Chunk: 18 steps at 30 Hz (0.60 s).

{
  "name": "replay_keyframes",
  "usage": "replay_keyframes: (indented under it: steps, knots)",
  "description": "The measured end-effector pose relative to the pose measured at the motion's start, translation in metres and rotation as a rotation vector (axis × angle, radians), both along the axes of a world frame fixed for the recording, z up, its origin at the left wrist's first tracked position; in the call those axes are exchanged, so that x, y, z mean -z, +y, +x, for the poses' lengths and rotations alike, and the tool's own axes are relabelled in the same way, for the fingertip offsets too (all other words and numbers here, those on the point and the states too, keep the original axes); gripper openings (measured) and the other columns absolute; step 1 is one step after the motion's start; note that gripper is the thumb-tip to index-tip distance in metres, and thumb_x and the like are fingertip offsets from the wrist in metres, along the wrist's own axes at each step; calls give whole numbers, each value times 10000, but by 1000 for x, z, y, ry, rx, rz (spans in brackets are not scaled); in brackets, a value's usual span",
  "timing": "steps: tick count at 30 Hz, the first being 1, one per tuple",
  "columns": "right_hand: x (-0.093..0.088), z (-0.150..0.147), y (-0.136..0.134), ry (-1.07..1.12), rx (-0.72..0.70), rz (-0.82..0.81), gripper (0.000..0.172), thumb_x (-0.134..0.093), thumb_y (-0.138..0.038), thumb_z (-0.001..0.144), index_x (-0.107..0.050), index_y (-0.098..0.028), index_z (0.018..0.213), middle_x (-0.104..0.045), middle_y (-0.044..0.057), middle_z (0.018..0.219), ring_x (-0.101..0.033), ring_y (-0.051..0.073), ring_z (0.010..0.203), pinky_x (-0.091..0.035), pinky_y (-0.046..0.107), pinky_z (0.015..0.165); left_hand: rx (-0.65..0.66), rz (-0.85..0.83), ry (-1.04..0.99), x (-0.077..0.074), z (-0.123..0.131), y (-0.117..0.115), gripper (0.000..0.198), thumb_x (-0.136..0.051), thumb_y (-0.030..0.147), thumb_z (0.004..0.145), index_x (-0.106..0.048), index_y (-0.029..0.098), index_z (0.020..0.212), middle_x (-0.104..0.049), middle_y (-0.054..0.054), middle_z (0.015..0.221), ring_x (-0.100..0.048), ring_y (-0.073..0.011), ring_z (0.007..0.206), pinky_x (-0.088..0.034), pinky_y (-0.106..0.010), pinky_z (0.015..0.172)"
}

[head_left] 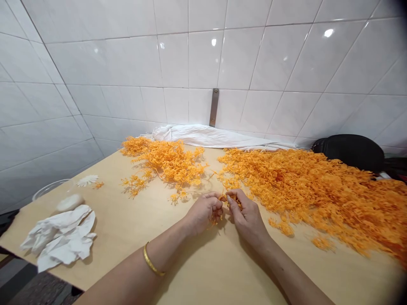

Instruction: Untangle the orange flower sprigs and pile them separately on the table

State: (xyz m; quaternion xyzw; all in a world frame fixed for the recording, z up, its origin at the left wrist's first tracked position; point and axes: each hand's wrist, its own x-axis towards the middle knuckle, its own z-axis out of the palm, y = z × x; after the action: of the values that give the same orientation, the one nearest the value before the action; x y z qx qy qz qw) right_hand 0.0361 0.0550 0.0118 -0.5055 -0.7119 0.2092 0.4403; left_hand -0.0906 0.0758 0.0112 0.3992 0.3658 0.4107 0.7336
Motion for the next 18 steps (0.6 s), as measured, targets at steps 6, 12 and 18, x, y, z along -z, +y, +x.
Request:
replay_keyframes:
  steps: [6, 12, 18]
  knots:
    - [2, 1, 1, 57, -34, -132, 166, -390, -315, 830, -489, -198, 894, -516, -22, 561, -472, 120, 492, -350, 232, 489, -20, 56, -65, 7, -1, 2, 133, -569, 236, 674, -482, 144, 632, -434, 30, 442, -383, -53, 389, -280, -182, 415]
    - [0, -3, 0, -90, -48, -44, 219, -405, -348, 825, -516, -168, 882, -569, 24, 715, -508, 141, 646, -370, 249, 597, -27, 189, 148, 10, 1, -1, 137, -538, 204, 677, -450, 161, 582, -430, 35, 409, -357, -57, 339, -235, -191, 373]
    - [8, -4, 3, -165, -41, 32, 216, -301, -267, 862, -408, -189, 691, -428, -9, 608, -398, 120, 559, -311, 238, 530, -74, 339, 356, 4, 2, -3, 164, -464, 161, 699, -438, 163, 537, -367, 49, 385, -320, -53, 336, -211, -200, 373]
